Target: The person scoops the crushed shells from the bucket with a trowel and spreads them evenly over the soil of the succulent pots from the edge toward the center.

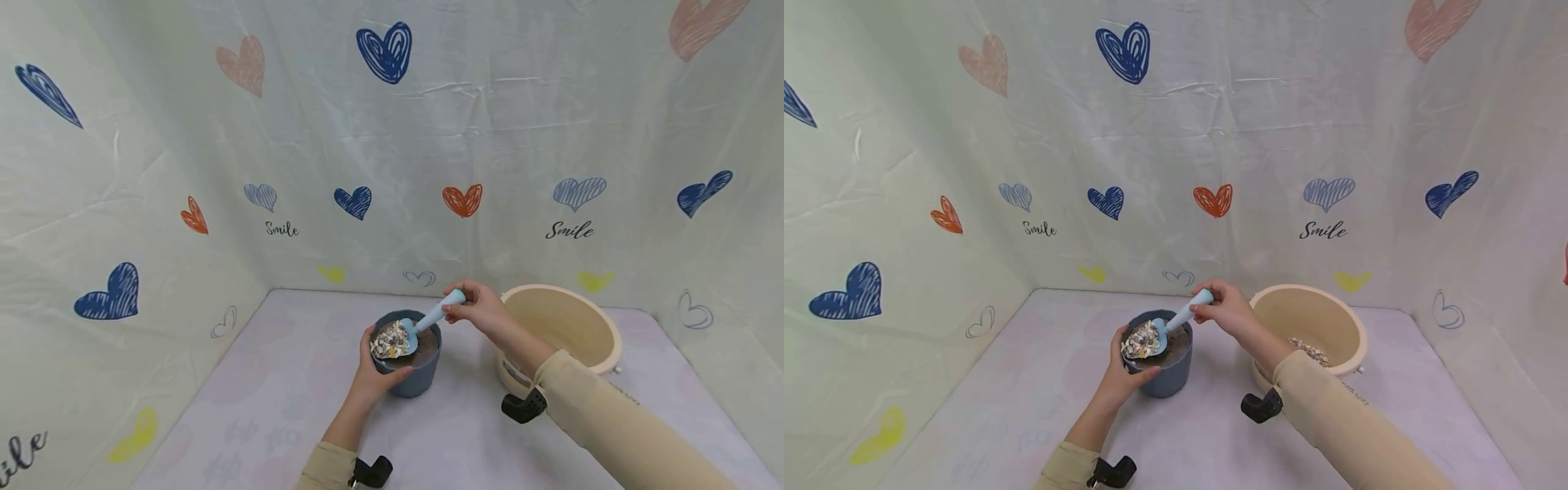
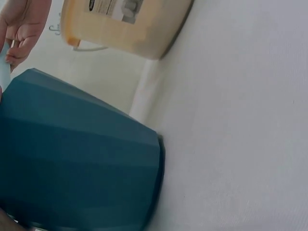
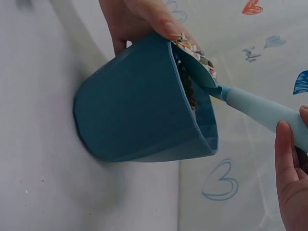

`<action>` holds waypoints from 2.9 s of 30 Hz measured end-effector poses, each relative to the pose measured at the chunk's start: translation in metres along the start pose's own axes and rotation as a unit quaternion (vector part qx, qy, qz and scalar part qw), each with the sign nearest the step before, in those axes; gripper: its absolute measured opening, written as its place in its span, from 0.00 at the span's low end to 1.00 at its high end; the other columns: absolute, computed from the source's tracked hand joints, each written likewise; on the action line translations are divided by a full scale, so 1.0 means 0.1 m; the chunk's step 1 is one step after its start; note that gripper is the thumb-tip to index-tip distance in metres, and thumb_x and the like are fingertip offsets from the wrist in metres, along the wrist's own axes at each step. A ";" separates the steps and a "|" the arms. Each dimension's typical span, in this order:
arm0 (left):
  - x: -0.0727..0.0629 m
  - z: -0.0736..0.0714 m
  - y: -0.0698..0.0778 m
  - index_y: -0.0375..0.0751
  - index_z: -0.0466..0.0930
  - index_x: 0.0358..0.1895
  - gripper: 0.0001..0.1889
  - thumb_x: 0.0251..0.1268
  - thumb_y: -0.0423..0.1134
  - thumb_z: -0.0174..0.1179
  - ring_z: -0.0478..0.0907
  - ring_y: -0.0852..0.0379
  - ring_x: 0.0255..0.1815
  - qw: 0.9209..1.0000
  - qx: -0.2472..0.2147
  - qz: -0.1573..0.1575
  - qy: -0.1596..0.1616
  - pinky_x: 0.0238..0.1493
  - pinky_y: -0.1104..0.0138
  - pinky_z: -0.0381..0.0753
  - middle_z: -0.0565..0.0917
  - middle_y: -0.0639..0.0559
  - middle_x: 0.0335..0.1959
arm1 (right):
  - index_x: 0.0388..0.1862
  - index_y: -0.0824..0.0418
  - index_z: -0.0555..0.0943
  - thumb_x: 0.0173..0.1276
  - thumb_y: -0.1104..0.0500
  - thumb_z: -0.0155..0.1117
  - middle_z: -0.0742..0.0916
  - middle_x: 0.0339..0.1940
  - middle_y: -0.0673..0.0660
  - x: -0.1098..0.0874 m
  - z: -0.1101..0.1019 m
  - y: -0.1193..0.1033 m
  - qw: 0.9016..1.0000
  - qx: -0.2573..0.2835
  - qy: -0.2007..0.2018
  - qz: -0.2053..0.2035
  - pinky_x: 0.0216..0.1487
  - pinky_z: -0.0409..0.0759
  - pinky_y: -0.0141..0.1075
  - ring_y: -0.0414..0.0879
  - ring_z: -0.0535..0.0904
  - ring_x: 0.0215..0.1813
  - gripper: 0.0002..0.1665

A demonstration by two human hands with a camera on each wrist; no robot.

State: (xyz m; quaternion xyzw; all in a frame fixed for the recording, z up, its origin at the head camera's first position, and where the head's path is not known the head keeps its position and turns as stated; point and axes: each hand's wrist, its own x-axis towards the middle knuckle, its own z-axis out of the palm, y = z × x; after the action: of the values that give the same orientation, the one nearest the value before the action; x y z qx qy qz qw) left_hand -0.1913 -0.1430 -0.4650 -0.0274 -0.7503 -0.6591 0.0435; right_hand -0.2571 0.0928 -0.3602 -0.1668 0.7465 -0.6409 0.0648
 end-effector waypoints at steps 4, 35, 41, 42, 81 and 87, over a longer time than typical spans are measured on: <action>-0.03 0.06 0.01 0.48 0.41 0.77 0.62 0.43 0.44 0.79 0.50 0.31 0.74 1.000 0.001 0.003 0.014 0.68 0.41 0.53 0.52 0.29 0.74 | 0.52 0.71 0.76 0.67 0.67 0.65 0.83 0.37 0.60 -0.01 0.00 -0.03 1.000 -0.007 0.004 -0.002 0.43 0.83 0.41 0.47 0.83 0.35 0.17; -0.23 0.48 0.02 0.41 0.44 0.77 0.61 0.40 0.40 0.79 0.51 0.32 0.73 0.994 0.016 0.041 0.103 0.68 0.39 0.53 0.53 0.31 0.74 | 0.54 0.71 0.76 0.67 0.67 0.65 0.83 0.36 0.58 -0.06 -0.11 -0.20 0.998 -0.047 -0.013 -0.049 0.38 0.83 0.39 0.47 0.82 0.34 0.18; -0.25 0.52 0.05 0.44 0.43 0.77 0.61 0.41 0.38 0.78 0.48 0.33 0.74 0.994 0.008 0.030 0.104 0.68 0.39 0.51 0.51 0.32 0.75 | 0.54 0.71 0.76 0.67 0.68 0.65 0.83 0.35 0.58 -0.07 -0.12 -0.21 0.997 -0.053 -0.018 -0.059 0.37 0.82 0.38 0.47 0.82 0.33 0.18; -0.25 0.51 0.05 0.44 0.43 0.77 0.61 0.42 0.38 0.78 0.48 0.33 0.74 0.994 0.008 0.028 0.104 0.68 0.39 0.51 0.51 0.33 0.75 | 0.54 0.71 0.76 0.66 0.68 0.65 0.83 0.35 0.58 -0.07 -0.12 -0.21 0.997 -0.052 -0.019 -0.060 0.37 0.82 0.38 0.47 0.82 0.33 0.18; 0.62 -0.54 0.01 0.53 0.44 0.77 0.52 0.54 0.35 0.72 0.50 0.35 0.74 0.941 0.027 0.001 -0.337 0.68 0.45 0.53 0.48 0.38 0.76 | 0.54 0.69 0.75 0.68 0.68 0.64 0.82 0.37 0.60 -0.11 -0.16 -0.01 0.998 -0.020 -0.008 -0.057 0.41 0.82 0.42 0.48 0.82 0.34 0.17; 0.76 -0.54 -0.04 0.55 0.39 0.79 0.59 0.51 0.38 0.75 0.41 0.44 0.76 0.921 -0.009 0.022 -0.388 0.70 0.46 0.45 0.43 0.45 0.78 | 0.55 0.69 0.75 0.68 0.67 0.64 0.82 0.37 0.60 -0.11 -0.14 0.01 0.998 -0.020 -0.002 -0.057 0.38 0.82 0.37 0.48 0.82 0.34 0.18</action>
State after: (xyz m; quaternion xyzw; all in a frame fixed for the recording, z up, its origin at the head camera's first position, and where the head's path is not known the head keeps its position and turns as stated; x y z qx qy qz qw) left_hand -0.2657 -0.1980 -0.4545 -0.2980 -0.7013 -0.6027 -0.2371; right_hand -0.2513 0.1101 -0.3605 -0.2116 0.7486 -0.6278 0.0265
